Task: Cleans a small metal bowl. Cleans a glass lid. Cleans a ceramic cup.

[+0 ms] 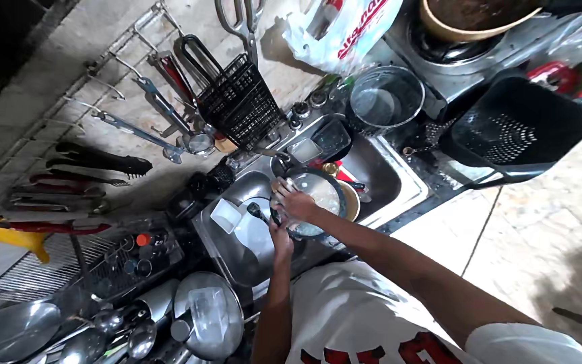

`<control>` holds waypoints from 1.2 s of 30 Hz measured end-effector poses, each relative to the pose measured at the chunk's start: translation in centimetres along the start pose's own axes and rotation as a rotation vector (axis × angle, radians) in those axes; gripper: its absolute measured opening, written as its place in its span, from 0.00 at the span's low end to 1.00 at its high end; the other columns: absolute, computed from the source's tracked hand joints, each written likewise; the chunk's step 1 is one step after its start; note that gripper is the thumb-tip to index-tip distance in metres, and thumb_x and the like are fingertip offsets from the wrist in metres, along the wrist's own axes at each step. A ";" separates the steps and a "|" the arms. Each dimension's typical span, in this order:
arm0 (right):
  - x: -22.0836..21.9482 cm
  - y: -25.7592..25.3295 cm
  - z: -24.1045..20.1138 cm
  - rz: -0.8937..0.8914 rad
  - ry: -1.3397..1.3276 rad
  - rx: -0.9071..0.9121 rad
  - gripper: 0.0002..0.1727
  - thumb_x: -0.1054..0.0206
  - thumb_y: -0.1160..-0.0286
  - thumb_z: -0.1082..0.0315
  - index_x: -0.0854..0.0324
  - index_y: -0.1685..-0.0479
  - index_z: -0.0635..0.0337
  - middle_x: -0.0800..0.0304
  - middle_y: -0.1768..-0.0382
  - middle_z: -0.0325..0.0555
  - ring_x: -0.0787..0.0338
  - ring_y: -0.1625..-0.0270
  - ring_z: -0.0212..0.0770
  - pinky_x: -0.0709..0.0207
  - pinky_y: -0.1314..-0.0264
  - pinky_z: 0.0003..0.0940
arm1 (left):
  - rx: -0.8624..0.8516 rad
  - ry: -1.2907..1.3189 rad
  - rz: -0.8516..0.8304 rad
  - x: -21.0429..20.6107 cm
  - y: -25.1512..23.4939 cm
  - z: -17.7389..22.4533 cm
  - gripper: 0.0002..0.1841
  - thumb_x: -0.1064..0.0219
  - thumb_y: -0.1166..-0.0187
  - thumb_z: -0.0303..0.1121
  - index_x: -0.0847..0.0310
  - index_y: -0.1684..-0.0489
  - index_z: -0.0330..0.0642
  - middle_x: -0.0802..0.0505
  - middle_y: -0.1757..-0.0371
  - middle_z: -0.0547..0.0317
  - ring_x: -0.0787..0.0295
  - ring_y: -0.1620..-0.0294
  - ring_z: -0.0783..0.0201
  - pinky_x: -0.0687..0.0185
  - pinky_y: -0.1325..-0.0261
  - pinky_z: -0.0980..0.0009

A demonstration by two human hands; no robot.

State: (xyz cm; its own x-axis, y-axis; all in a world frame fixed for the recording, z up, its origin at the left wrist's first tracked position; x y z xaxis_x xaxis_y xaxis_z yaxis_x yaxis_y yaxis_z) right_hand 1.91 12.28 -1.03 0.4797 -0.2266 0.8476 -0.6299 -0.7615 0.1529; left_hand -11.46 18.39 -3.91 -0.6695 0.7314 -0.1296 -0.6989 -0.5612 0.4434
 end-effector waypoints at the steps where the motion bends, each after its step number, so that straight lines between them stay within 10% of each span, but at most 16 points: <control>1: 0.5 -0.4 0.6 0.023 -0.031 0.038 0.29 0.46 0.09 0.46 0.24 0.21 0.57 0.37 0.10 0.53 0.45 0.06 0.59 0.55 0.04 0.61 | -0.007 -0.010 -0.001 0.1 0.0 0.4 0.24 0.42 0.16 0.21 0.35 0.20 0.30 0.14 0.36 0.41 0.13 0.42 0.58 0.14 0.37 0.61; 6: 2.1 -2.2 4.0 0.208 -0.125 -0.139 0.23 0.37 0.14 0.53 0.19 0.31 0.61 0.12 0.35 0.61 0.16 0.28 0.63 0.26 0.21 0.62 | 0.015 -0.078 -0.055 0.3 0.4 1.6 0.20 0.45 0.13 0.22 0.33 0.23 0.28 0.09 0.42 0.36 0.07 0.45 0.49 0.10 0.40 0.53; 10: 2.2 -1.1 2.9 0.138 -0.157 0.266 0.22 0.42 0.14 0.41 0.13 0.32 0.36 0.20 0.21 0.38 0.34 0.11 0.49 0.50 0.05 0.55 | 0.038 -0.055 -0.045 -0.1 0.7 3.0 0.20 0.48 0.12 0.21 0.35 0.22 0.27 0.10 0.42 0.34 0.06 0.48 0.47 0.07 0.45 0.52; 13: 3.6 -0.6 6.1 0.201 -0.325 0.174 0.16 0.37 0.13 0.55 0.09 0.38 0.46 0.23 0.18 0.38 0.30 0.13 0.44 0.37 0.09 0.49 | 0.051 -0.016 -0.016 -0.1 1.2 4.4 0.19 0.50 0.09 0.24 0.34 0.24 0.26 0.08 0.47 0.34 0.04 0.53 0.46 0.06 0.50 0.52; 18: 3.4 4.8 8.5 0.237 -0.180 -0.206 0.23 0.43 0.10 0.59 0.23 0.19 0.52 0.33 0.11 0.47 0.30 0.12 0.52 0.33 0.11 0.53 | 0.079 0.103 0.113 1.4 0.1 5.2 0.19 0.50 0.06 0.30 0.34 0.23 0.29 0.06 0.50 0.36 0.04 0.58 0.49 0.06 0.55 0.56; 20: 2.0 7.4 7.1 0.219 -0.147 -0.180 0.26 0.49 0.07 0.58 0.26 0.17 0.58 0.39 0.08 0.50 0.43 0.05 0.53 0.47 0.04 0.52 | 0.111 0.123 0.120 0.9 -0.1 4.9 0.18 0.51 0.06 0.30 0.33 0.25 0.28 0.05 0.52 0.37 0.03 0.59 0.50 0.06 0.55 0.56; 25: -0.4 12.4 0.6 0.026 -0.218 -0.054 0.38 0.51 0.11 0.37 0.29 0.15 0.58 0.41 0.08 0.54 0.43 0.06 0.56 0.45 0.06 0.55 | 0.164 0.152 0.196 -0.8 -0.2 4.2 0.17 0.49 0.07 0.29 0.33 0.26 0.30 0.07 0.51 0.40 0.05 0.58 0.53 0.08 0.53 0.56; 27: 0.5 13.4 -1.7 -0.025 -0.195 0.048 0.30 0.39 0.12 0.53 0.29 0.16 0.57 0.39 0.09 0.54 0.40 0.07 0.57 0.40 0.08 0.55 | 0.187 0.108 0.177 -1.4 0.0 4.5 0.16 0.48 0.08 0.28 0.33 0.27 0.30 0.07 0.50 0.41 0.06 0.55 0.54 0.09 0.52 0.57; 30: 1.6 12.9 -2.3 0.177 0.055 0.131 0.20 0.44 0.17 0.79 0.19 0.31 0.62 0.20 0.22 0.54 0.20 0.20 0.57 0.23 0.20 0.52 | 0.232 0.044 0.118 -2.9 0.4 5.5 0.15 0.44 0.12 0.25 0.31 0.31 0.31 0.09 0.50 0.43 0.09 0.55 0.56 0.11 0.52 0.57; 34: 6.0 12.5 -1.0 0.385 0.106 0.214 0.12 0.45 0.13 0.75 0.15 0.46 0.63 0.08 0.43 0.57 0.08 0.40 0.58 0.14 0.36 0.54 | 0.183 0.018 0.056 -5.9 1.0 8.9 0.19 0.48 0.10 0.28 0.34 0.24 0.31 0.16 0.36 0.39 0.15 0.41 0.54 0.16 0.38 0.56; 36: 8.4 12.6 -0.2 0.431 0.091 0.198 0.12 0.45 0.12 0.73 0.15 0.46 0.63 0.07 0.48 0.58 0.08 0.43 0.58 0.14 0.38 0.53 | 0.189 0.042 -0.050 -7.8 1.5 10.1 0.27 0.58 0.04 0.47 0.42 0.13 0.40 0.23 0.21 0.44 0.23 0.24 0.54 0.23 0.25 0.52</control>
State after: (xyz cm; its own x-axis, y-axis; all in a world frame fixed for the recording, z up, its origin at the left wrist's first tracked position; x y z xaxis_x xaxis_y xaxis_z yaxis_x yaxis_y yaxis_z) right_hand -2.12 0.95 8.09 0.1399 -0.4994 0.8550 -0.6271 -0.7129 -0.3138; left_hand -4.77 15.79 6.72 -0.6479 0.7374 -0.1909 -0.6744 -0.4389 0.5938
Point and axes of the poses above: each hand's wrist, its own y-axis away from the middle knuckle, its own x-axis out of the back of the hand, z = x × y, the point moved 3 cm from there along -y, towards the middle knuckle
